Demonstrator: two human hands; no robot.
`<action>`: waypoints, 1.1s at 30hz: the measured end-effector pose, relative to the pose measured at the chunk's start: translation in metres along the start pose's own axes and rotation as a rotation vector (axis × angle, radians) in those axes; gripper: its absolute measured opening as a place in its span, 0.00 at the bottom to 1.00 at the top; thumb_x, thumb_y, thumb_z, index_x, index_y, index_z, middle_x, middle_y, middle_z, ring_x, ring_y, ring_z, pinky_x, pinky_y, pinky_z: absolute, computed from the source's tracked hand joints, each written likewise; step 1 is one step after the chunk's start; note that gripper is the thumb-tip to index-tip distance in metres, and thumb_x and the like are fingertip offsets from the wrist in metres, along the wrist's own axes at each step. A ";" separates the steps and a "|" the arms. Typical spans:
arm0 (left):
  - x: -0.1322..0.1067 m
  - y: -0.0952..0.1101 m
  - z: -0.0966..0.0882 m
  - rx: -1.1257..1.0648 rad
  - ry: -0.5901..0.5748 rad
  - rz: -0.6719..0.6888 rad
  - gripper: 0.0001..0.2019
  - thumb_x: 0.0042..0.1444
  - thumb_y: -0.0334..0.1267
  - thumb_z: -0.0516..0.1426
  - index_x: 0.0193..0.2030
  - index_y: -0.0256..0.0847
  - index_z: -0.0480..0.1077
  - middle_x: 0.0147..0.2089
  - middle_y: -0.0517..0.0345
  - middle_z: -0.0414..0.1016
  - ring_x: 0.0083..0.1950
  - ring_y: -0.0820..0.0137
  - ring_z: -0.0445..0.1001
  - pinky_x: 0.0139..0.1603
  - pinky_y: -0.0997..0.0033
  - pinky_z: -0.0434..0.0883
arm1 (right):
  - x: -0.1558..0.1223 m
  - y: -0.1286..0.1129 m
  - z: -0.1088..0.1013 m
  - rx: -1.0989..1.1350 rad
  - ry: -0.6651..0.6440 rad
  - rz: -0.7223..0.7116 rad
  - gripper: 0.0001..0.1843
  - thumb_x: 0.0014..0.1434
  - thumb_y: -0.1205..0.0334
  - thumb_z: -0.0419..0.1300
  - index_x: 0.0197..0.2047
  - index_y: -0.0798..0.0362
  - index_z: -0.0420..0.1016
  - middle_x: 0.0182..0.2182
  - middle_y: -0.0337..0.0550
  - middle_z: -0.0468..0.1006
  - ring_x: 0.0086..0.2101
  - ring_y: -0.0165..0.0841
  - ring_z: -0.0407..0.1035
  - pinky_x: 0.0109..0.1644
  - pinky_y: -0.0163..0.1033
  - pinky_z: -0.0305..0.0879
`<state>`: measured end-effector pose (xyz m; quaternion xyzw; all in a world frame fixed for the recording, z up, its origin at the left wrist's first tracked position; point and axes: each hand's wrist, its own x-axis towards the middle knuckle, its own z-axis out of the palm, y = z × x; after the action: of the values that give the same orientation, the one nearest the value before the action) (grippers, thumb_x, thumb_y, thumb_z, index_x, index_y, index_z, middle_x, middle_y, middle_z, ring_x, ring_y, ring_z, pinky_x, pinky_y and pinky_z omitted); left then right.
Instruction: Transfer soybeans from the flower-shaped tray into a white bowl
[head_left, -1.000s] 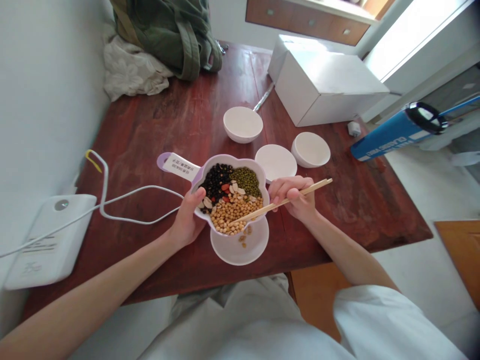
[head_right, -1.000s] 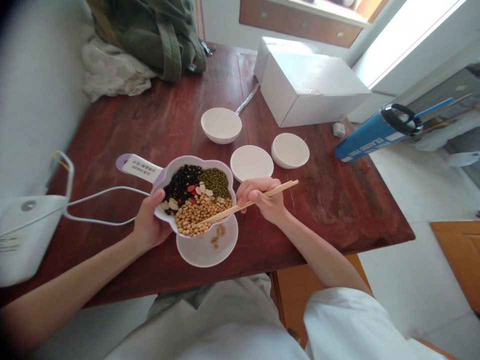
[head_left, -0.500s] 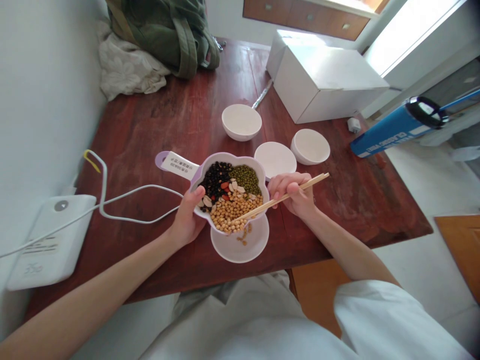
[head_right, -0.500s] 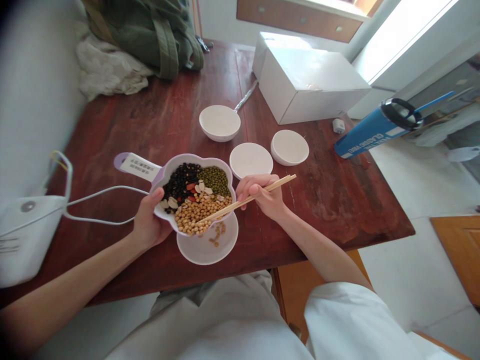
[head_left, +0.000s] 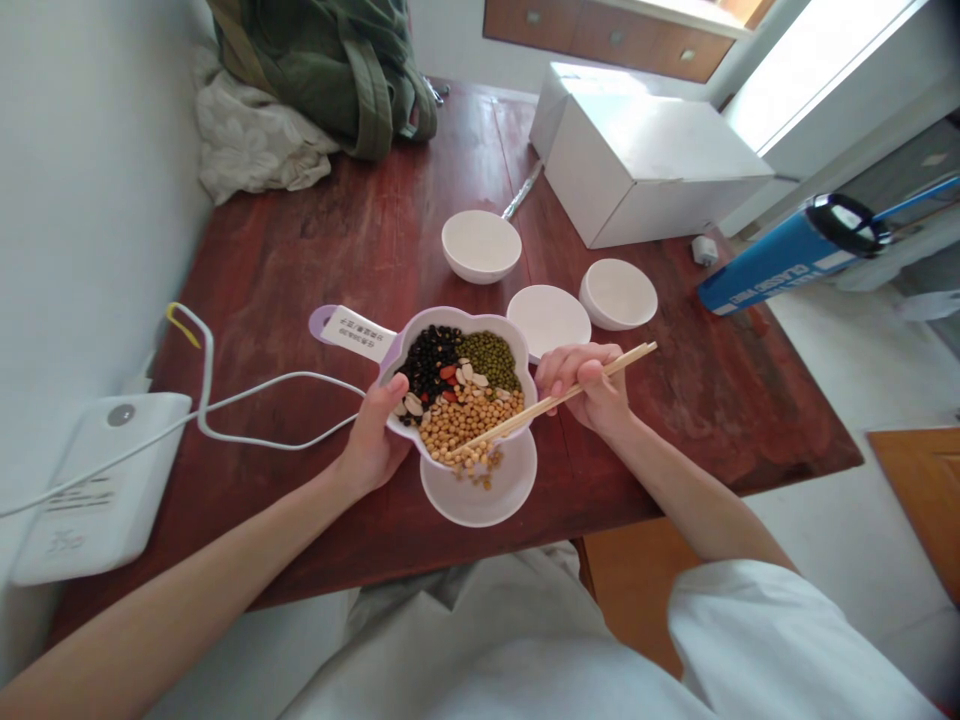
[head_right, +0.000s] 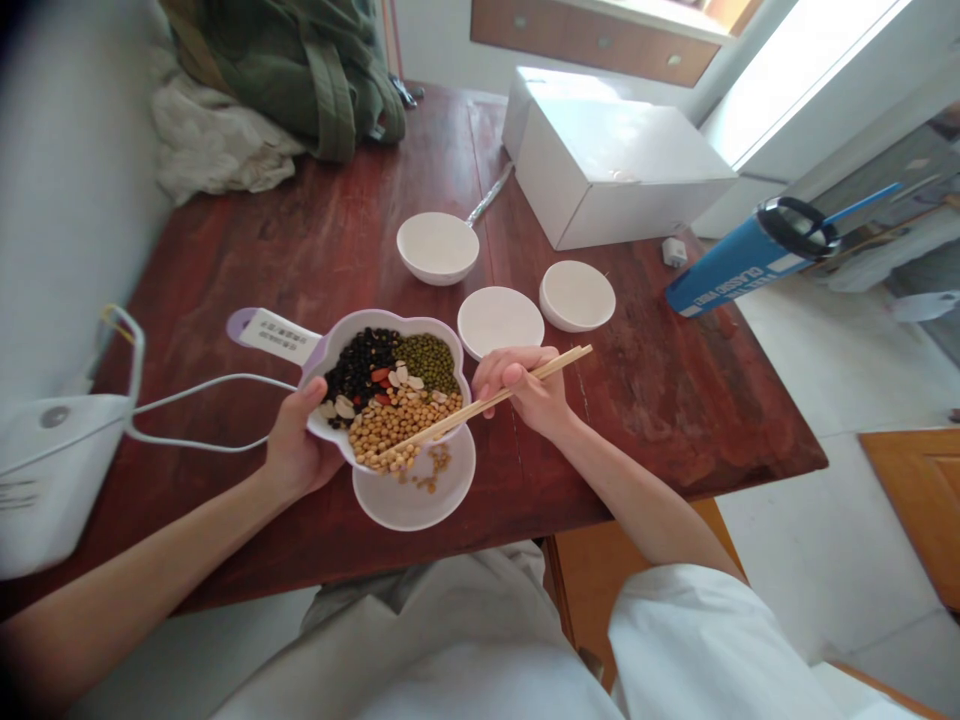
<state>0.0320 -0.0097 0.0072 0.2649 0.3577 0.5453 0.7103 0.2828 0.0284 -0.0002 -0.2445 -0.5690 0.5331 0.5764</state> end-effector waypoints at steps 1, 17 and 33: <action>0.000 0.000 0.000 0.001 -0.006 -0.005 0.29 0.54 0.58 0.73 0.58 0.44 0.84 0.53 0.53 0.90 0.69 0.41 0.81 0.70 0.47 0.80 | 0.000 0.000 0.000 -0.002 0.005 0.004 0.30 0.66 0.35 0.71 0.24 0.50 0.86 0.17 0.44 0.78 0.18 0.32 0.71 0.17 0.35 0.64; 0.002 -0.003 0.002 -0.040 0.012 0.027 0.21 0.49 0.56 0.77 0.40 0.42 0.85 0.44 0.52 0.91 0.67 0.42 0.82 0.76 0.41 0.74 | 0.000 0.000 0.001 0.015 0.030 -0.006 0.31 0.67 0.34 0.69 0.23 0.50 0.85 0.16 0.42 0.76 0.16 0.31 0.68 0.20 0.36 0.67; 0.001 -0.001 0.005 -0.071 -0.022 0.029 0.20 0.50 0.54 0.77 0.40 0.42 0.83 0.45 0.53 0.91 0.70 0.42 0.79 0.75 0.41 0.75 | -0.001 0.002 0.000 0.027 0.018 -0.031 0.27 0.69 0.38 0.69 0.27 0.50 0.88 0.21 0.43 0.78 0.20 0.32 0.72 0.17 0.34 0.66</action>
<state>0.0370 -0.0095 0.0089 0.2506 0.3267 0.5648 0.7152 0.2829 0.0277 -0.0023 -0.2324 -0.5601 0.5295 0.5932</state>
